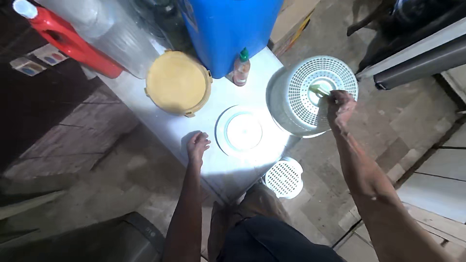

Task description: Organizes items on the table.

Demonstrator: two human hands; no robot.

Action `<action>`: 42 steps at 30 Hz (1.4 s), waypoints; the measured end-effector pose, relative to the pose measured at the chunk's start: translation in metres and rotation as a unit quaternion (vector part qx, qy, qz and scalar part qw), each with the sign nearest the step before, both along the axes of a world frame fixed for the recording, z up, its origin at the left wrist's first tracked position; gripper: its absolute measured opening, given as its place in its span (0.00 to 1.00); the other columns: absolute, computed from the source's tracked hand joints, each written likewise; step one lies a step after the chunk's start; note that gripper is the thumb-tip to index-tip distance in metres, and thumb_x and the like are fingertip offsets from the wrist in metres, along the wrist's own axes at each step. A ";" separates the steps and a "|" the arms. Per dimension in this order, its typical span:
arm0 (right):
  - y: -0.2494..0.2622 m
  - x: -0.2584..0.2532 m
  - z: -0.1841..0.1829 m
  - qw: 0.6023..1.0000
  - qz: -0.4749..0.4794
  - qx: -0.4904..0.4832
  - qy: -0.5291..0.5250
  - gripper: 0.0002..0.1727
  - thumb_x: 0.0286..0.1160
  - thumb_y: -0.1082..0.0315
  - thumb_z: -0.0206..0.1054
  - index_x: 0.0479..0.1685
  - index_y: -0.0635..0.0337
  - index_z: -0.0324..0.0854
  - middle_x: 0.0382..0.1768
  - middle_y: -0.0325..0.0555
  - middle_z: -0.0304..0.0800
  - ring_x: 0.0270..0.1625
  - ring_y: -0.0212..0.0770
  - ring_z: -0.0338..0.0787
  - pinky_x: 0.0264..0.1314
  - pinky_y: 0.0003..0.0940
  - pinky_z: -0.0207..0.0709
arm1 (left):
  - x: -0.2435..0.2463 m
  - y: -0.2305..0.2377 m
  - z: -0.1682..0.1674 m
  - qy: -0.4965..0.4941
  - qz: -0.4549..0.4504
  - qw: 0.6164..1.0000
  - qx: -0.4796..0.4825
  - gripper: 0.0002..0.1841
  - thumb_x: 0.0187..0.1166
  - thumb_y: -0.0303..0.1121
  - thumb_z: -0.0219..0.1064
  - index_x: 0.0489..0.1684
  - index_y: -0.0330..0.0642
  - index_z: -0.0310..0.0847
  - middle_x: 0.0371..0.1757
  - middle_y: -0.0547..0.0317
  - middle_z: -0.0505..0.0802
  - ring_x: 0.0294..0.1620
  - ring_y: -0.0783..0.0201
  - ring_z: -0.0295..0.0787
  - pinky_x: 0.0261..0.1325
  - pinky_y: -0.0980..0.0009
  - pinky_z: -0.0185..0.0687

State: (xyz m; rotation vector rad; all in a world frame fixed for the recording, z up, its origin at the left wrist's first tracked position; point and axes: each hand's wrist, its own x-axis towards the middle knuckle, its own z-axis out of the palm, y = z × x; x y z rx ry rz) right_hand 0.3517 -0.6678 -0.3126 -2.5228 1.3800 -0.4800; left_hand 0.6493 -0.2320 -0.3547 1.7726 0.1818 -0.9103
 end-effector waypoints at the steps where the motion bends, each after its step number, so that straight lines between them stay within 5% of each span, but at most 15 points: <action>1: 0.000 0.001 -0.007 1.000 0.002 0.004 -0.009 0.14 0.82 0.66 0.63 0.57 0.57 0.91 0.61 0.56 0.92 0.66 0.58 0.89 0.73 0.56 0.75 | 0.009 -0.005 0.003 0.006 0.038 0.999 -0.003 0.22 0.88 0.40 0.64 0.74 0.37 0.77 0.64 0.44 0.90 0.54 0.52 0.93 0.56 0.53 0.90; 4: 0.004 0.011 -0.019 0.999 0.006 0.022 -0.033 0.14 0.83 0.66 0.64 0.58 0.58 0.91 0.60 0.58 0.92 0.65 0.59 0.89 0.72 0.56 0.76 | 0.040 -0.019 0.003 0.000 0.145 0.989 0.012 0.27 0.86 0.52 0.65 0.71 0.37 0.78 0.64 0.43 0.90 0.54 0.50 0.92 0.56 0.52 0.89; 9: 0.003 0.013 -0.013 0.997 0.019 0.073 -0.021 0.15 0.84 0.63 0.66 0.63 0.57 0.87 0.61 0.60 0.90 0.64 0.63 0.88 0.68 0.65 0.76 | 0.080 -0.038 -0.003 0.005 0.237 0.971 0.042 0.33 0.81 0.57 0.69 0.74 0.38 0.75 0.67 0.41 0.86 0.56 0.49 0.91 0.56 0.52 0.88; 13: 0.001 0.006 -0.012 0.993 0.014 0.118 -0.019 0.22 0.83 0.63 0.65 0.74 0.57 0.80 0.65 0.64 0.86 0.63 0.61 0.89 0.65 0.60 0.80 | 0.094 -0.043 -0.010 0.016 0.219 0.976 0.019 0.31 0.83 0.55 0.67 0.75 0.39 0.75 0.68 0.43 0.86 0.55 0.53 0.88 0.55 0.57 0.85; 17: 0.011 0.003 0.000 0.989 -0.001 0.145 -0.023 0.24 0.83 0.64 0.66 0.77 0.59 0.77 0.70 0.65 0.84 0.67 0.61 0.88 0.67 0.59 0.80 | 0.102 -0.042 -0.028 0.004 0.213 0.977 0.002 0.23 0.84 0.50 0.68 0.64 0.40 0.81 0.55 0.47 0.89 0.41 0.61 0.85 0.42 0.65 0.83; 26: 0.016 0.036 0.018 0.993 0.003 0.115 0.026 0.17 0.82 0.64 0.68 0.63 0.62 0.87 0.62 0.65 0.88 0.61 0.65 0.89 0.66 0.64 0.78 | 0.076 -0.004 -0.030 -0.005 0.191 0.982 0.003 0.22 0.85 0.48 0.67 0.61 0.37 0.81 0.48 0.49 0.91 0.39 0.62 0.90 0.44 0.64 0.88; 36: 0.010 0.066 0.013 0.990 -0.018 0.137 0.024 0.18 0.79 0.59 0.70 0.62 0.56 0.89 0.59 0.58 0.91 0.57 0.57 0.91 0.66 0.59 0.79 | 0.072 0.038 -0.029 -0.016 0.160 0.986 0.032 0.21 0.87 0.47 0.64 0.65 0.39 0.78 0.50 0.49 0.88 0.37 0.63 0.87 0.42 0.64 0.88; 42: 0.012 0.054 0.006 0.988 -0.024 0.153 -0.003 0.24 0.79 0.60 0.70 0.73 0.58 0.82 0.66 0.61 0.88 0.63 0.56 0.89 0.71 0.55 0.77 | 0.068 0.047 -0.029 -0.018 0.149 0.988 0.041 0.24 0.87 0.50 0.64 0.70 0.39 0.78 0.53 0.48 0.88 0.40 0.62 0.88 0.45 0.63 0.87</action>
